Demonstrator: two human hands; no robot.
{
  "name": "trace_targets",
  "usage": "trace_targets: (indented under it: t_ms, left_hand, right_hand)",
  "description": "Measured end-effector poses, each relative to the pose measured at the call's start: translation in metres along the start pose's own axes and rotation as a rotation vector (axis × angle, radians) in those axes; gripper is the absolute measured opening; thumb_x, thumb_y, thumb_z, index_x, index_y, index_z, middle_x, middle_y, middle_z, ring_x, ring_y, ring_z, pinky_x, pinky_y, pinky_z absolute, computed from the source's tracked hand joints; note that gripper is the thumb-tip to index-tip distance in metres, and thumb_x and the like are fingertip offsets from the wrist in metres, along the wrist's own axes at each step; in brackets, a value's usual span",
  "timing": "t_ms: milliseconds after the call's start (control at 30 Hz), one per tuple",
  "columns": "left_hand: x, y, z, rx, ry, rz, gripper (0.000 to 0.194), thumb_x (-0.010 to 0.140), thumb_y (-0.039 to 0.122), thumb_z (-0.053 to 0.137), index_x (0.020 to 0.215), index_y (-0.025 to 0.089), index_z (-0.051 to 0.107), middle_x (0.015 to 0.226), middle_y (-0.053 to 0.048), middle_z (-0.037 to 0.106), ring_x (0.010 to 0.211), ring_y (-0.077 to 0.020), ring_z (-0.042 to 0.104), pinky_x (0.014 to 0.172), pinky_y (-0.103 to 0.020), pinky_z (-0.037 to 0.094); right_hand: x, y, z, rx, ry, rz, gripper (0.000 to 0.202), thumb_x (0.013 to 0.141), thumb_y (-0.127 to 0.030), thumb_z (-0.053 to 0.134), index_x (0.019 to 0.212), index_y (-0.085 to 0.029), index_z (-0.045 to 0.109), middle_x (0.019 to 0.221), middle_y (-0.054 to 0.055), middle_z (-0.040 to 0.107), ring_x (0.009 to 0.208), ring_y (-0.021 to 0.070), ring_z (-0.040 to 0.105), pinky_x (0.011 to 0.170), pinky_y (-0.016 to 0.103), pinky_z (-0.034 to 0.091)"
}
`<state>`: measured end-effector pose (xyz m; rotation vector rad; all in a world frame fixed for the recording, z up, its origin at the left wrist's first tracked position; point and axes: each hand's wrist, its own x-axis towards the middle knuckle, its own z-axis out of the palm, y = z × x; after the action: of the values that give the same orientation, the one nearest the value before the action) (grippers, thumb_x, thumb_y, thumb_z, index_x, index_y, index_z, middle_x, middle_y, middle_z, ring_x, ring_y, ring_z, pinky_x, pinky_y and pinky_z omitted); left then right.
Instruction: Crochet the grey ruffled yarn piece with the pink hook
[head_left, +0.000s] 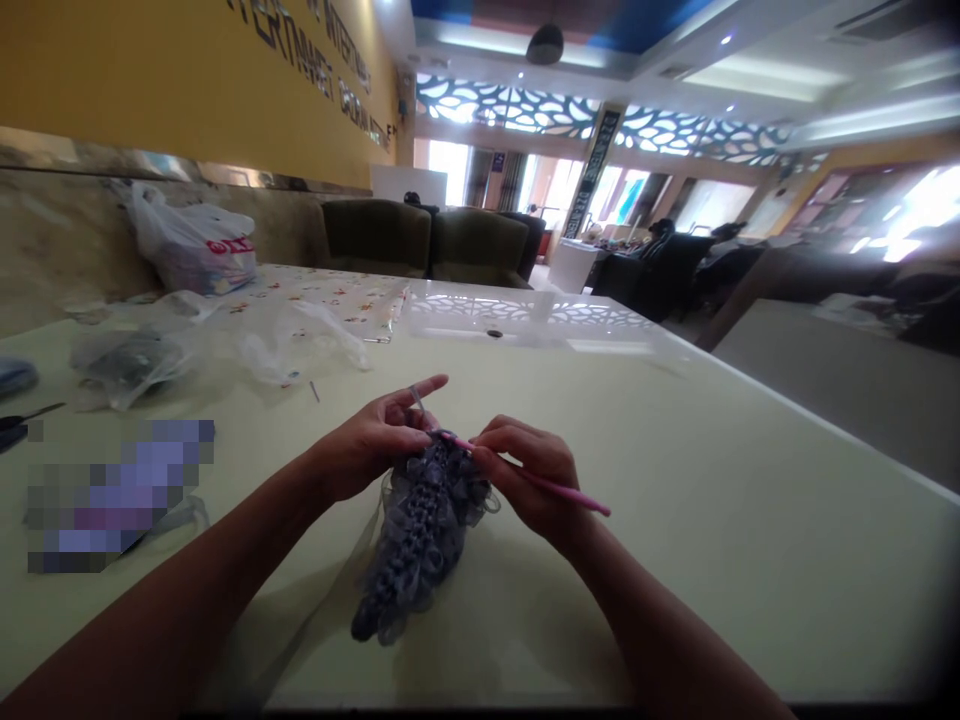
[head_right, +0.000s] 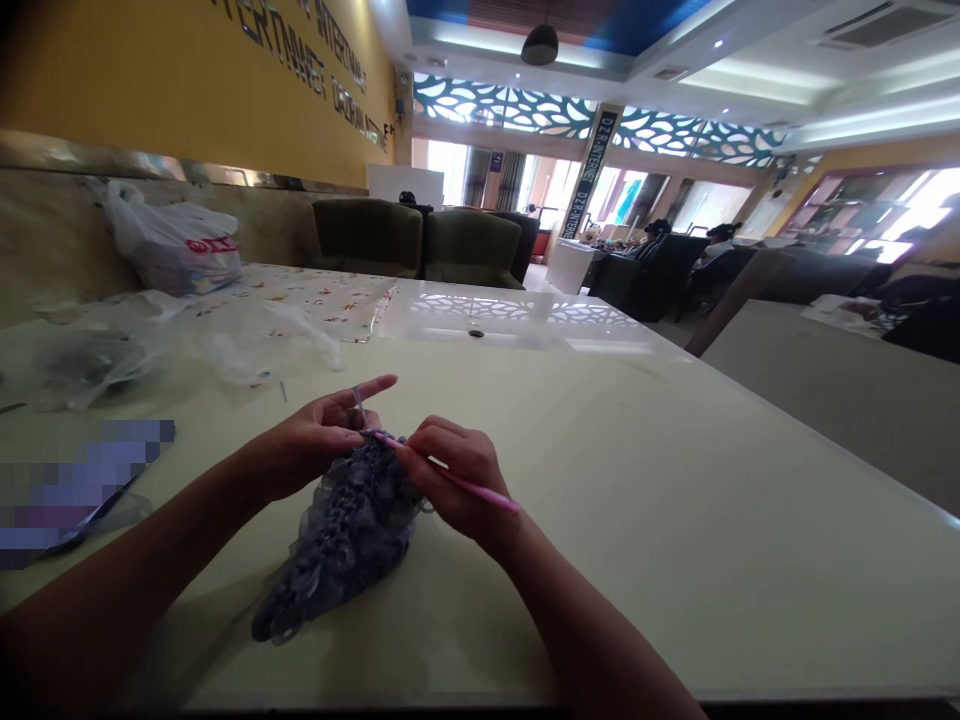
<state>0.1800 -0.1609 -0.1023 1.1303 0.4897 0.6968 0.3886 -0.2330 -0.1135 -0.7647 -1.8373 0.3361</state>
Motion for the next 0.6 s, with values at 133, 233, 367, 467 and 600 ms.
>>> trace_targets:
  t_ms: [133,233,367,467,600]
  left_hand:
    - [-0.001,-0.002,0.004,0.065,0.033,0.052,0.075,0.072,0.011,0.077,0.141,0.021,0.051,0.083,0.001,0.066,0.076,-0.0123,0.061,0.073,-0.025,0.046]
    - [-0.003,-0.007,0.012,0.028,0.025,0.046,0.073,0.073,0.012,0.077,0.140,0.025,0.052,0.085,0.000,0.067,0.080,-0.0140,0.063,0.081,-0.028,0.047]
    - [-0.003,-0.013,0.019,0.163,-0.006,0.063,0.037,0.076,0.021,0.077,0.113,0.025,0.073,0.119,-0.006,0.067,0.103,-0.0224,0.063,0.092,-0.035,0.045]
    - [-0.003,-0.014,0.020,0.331,0.020,0.146,0.024,0.078,0.028,0.076,0.103,0.026,0.076,0.142,-0.005,0.053,0.125,-0.0289,0.051,0.100,-0.037,0.041]
    - [-0.006,-0.017,0.028,0.066,0.004,0.111,0.084,0.077,0.027,0.078,0.149,0.039,0.037,0.109,-0.002,0.067,0.106,-0.0229,0.062,0.098,-0.040,0.043]
  right_hand:
    - [0.004,0.002,-0.005,0.228,-0.033,0.157,0.023,0.093,-0.022,0.058,0.071,-0.019,0.061,0.068,0.000,0.060,0.069,0.0142,0.058,0.071,0.030,0.050]
    - [0.002,0.002,0.002,0.177,0.003,0.171,0.017,0.091,-0.025,0.060,0.075,-0.019,0.060,0.071,-0.001,0.059,0.066,0.0124,0.055,0.066,0.026,0.048]
    - [-0.005,-0.003,0.017,-0.063,0.163,0.109,0.016,0.089,-0.023,0.060,0.074,-0.019,0.056,0.065,-0.004,0.055,0.055,0.0078,0.046,0.054,0.020,0.040]
    - [-0.009,-0.006,0.023,-0.043,0.291,0.186,0.016,0.091,-0.025,0.059,0.076,-0.020,0.057,0.059,-0.006,0.053,0.050,0.0072,0.044,0.048,0.019,0.037]
    - [-0.009,-0.006,0.025,0.018,0.287,0.160,0.015,0.090,-0.026,0.060,0.076,-0.019,0.060,0.061,-0.004,0.057,0.051,0.0081,0.048,0.049,0.019,0.039]
